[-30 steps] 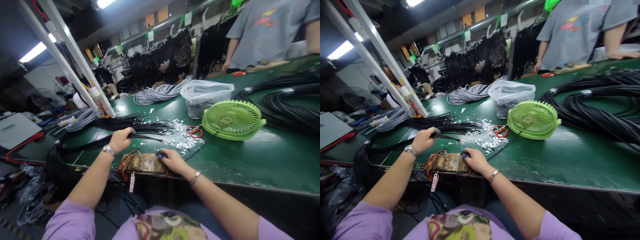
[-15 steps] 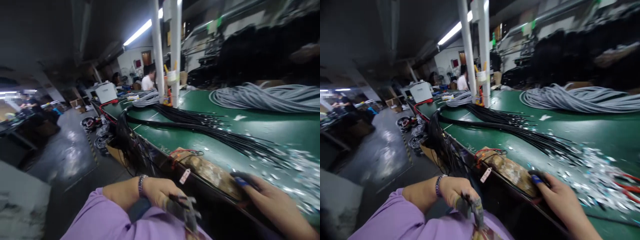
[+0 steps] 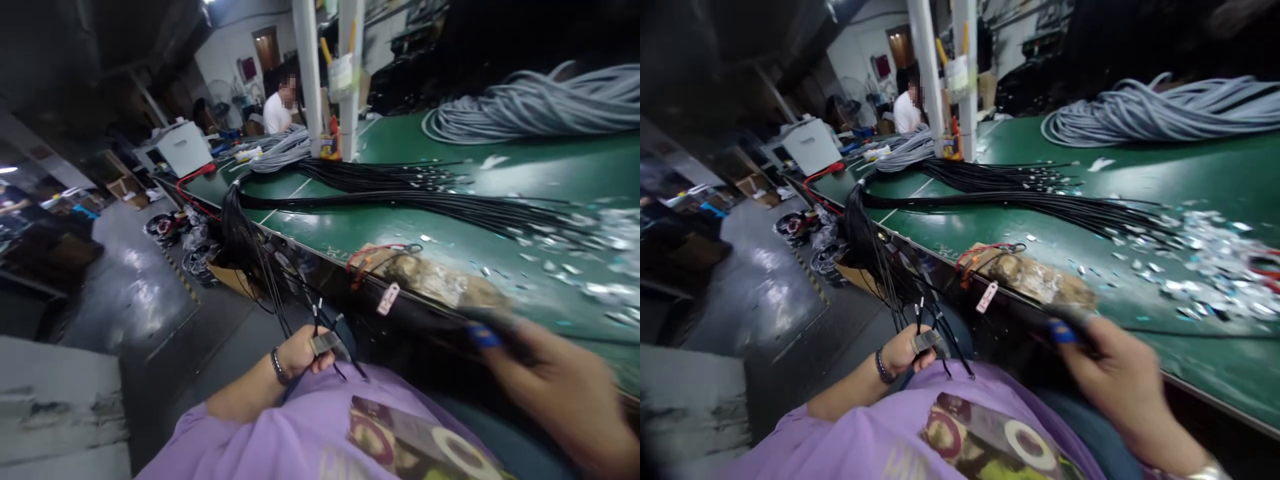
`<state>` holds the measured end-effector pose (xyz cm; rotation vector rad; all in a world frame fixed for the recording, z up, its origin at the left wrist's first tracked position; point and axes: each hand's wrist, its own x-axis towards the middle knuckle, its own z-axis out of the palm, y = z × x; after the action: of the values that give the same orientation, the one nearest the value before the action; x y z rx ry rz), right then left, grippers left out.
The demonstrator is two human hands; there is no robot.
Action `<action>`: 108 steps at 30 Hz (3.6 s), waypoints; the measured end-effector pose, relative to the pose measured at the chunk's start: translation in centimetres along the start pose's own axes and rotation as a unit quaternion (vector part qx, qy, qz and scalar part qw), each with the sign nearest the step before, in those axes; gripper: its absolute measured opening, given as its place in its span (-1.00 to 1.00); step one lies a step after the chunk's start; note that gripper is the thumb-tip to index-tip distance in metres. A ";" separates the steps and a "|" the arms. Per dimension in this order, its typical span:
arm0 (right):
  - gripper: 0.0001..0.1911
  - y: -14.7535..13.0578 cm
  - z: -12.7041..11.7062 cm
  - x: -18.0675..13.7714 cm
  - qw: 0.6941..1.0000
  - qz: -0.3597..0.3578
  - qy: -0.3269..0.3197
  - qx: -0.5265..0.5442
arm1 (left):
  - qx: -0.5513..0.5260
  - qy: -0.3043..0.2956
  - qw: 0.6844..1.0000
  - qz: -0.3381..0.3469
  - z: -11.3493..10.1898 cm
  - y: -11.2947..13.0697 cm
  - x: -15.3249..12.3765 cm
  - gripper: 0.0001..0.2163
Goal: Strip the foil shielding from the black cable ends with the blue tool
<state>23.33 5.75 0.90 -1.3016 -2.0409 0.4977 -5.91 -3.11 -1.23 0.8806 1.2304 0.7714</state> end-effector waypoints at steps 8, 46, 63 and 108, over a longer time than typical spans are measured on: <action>-0.70 -7.5 5.3 -0.6 0.932 0.065 -0.203 0.294 | 0.146 -0.080 0.986 0.006 1.9 1.6 1.5 -0.42; -0.67 -5.3 7.8 -0.6 0.855 0.236 -0.156 0.436 | 0.219 0.082 0.962 0.142 3.8 1.0 2.7 -0.74; -0.52 -5.6 8.8 -0.7 0.754 0.321 -0.212 0.533 | -0.167 0.002 0.984 -0.056 2.0 2.3 2.6 -0.56; -0.52 -6.1 8.2 -0.8 0.793 0.275 -0.150 0.522 | 0.436 0.172 0.780 0.415 2.9 -0.2 3.2 -0.88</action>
<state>13.83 2.66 -1.44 -1.0592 -1.1184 1.8726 -2.51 -0.86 -2.57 2.2295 1.5409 1.0873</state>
